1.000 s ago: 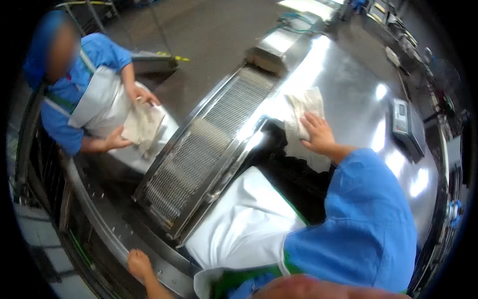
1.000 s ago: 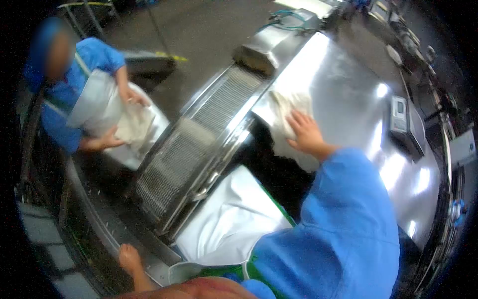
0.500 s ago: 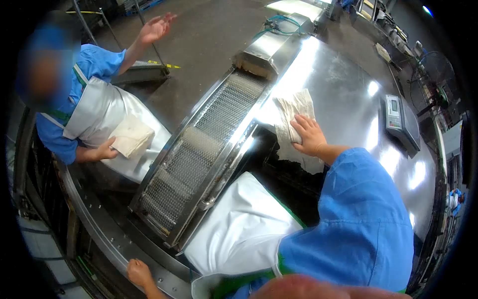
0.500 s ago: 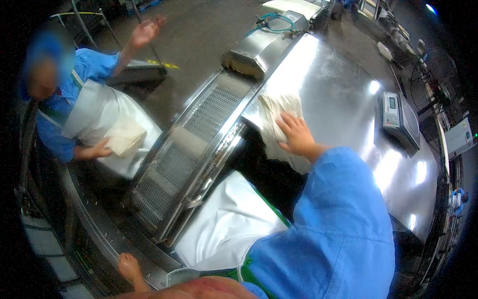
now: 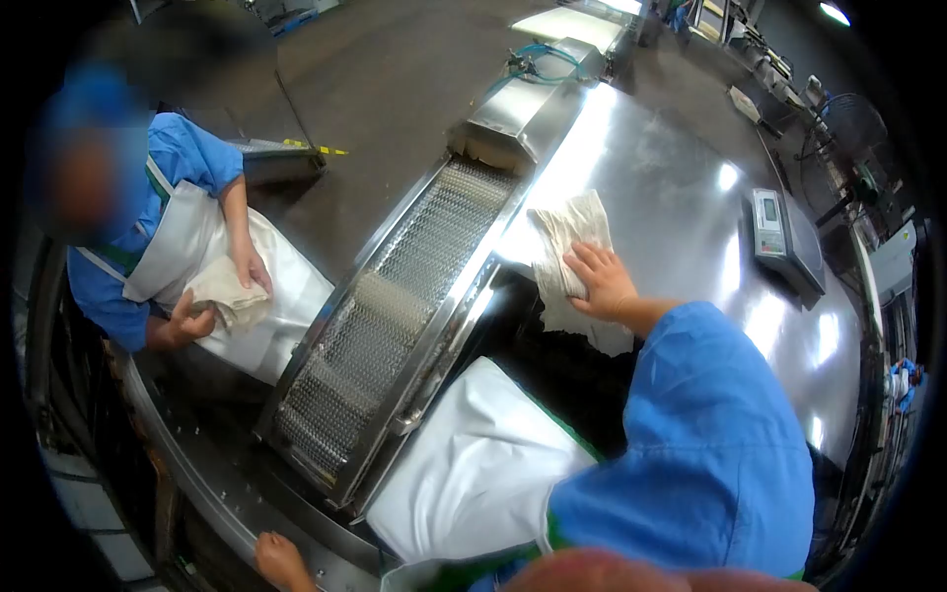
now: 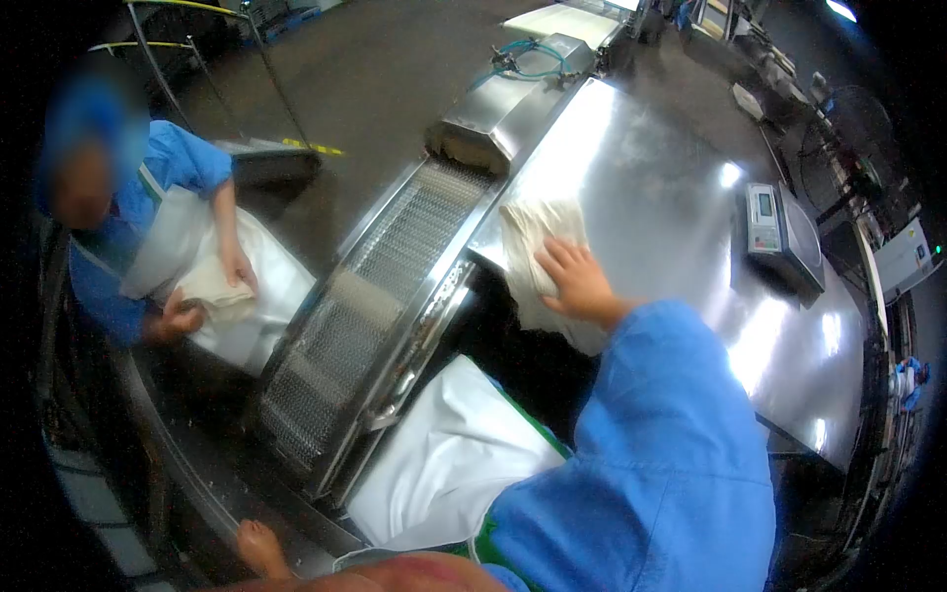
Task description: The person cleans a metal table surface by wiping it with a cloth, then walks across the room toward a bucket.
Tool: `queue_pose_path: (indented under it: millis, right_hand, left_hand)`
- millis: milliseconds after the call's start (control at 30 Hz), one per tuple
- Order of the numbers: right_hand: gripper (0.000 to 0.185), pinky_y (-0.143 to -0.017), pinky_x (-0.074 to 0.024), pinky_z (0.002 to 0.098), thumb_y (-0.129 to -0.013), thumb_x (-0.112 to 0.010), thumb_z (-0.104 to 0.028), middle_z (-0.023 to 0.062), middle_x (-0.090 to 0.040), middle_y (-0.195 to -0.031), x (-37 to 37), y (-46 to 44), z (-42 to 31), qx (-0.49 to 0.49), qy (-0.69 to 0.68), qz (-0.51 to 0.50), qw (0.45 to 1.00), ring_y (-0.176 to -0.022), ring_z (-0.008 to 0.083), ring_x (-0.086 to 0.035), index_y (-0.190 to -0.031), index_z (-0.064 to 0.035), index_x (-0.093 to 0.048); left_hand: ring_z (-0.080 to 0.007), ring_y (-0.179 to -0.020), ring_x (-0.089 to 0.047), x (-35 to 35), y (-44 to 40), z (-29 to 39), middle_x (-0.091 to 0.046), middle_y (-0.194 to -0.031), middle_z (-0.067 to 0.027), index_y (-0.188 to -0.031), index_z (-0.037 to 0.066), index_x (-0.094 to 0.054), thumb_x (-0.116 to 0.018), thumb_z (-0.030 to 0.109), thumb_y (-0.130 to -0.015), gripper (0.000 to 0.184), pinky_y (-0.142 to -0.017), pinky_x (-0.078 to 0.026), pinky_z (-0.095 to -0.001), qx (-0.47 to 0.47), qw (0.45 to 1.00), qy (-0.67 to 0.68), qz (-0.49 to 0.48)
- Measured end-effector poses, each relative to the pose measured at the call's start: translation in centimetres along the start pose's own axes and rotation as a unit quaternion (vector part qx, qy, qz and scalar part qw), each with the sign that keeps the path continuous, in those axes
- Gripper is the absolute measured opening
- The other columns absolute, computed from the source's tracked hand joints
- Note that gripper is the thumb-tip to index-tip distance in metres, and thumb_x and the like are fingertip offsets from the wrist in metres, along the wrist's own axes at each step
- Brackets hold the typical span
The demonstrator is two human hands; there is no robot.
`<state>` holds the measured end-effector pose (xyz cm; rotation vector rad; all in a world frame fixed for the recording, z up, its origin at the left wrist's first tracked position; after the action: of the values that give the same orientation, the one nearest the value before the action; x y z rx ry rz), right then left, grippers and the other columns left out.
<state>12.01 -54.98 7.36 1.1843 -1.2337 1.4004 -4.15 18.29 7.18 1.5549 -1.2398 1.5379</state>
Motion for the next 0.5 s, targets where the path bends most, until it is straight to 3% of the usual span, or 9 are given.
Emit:
queue_pose_path:
  millis: [500]
  right_hand:
    - [0.075, -0.113, -0.025, 0.0483, -0.075, -0.071, -0.038, 0.0133, -0.035, -0.149, 0.0, -0.1, -0.3, 0.002, -0.015, -0.003, 1.0, -0.139, 0.0314, -0.029, -0.139, -0.0124, -0.043]
  left_hand:
    - [-0.045, -0.068, -0.056, -0.8, 0.1, -1.4, -0.057, -0.074, -0.0231, -0.072, -0.001, -0.056, -0.056, 0.013, -0.085, 0.019, -0.058, -0.043, -0.0511, -0.001, 1.0, 0.02, 0.023]
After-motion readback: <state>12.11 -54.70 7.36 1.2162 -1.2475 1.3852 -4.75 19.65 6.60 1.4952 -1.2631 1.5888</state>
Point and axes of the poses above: each hand's wrist, its own y-axis away from the middle knuckle, its own x-axis out of the back of the hand, z = x × y, the point moved 10 cm from there along -y, towards the middle knuckle
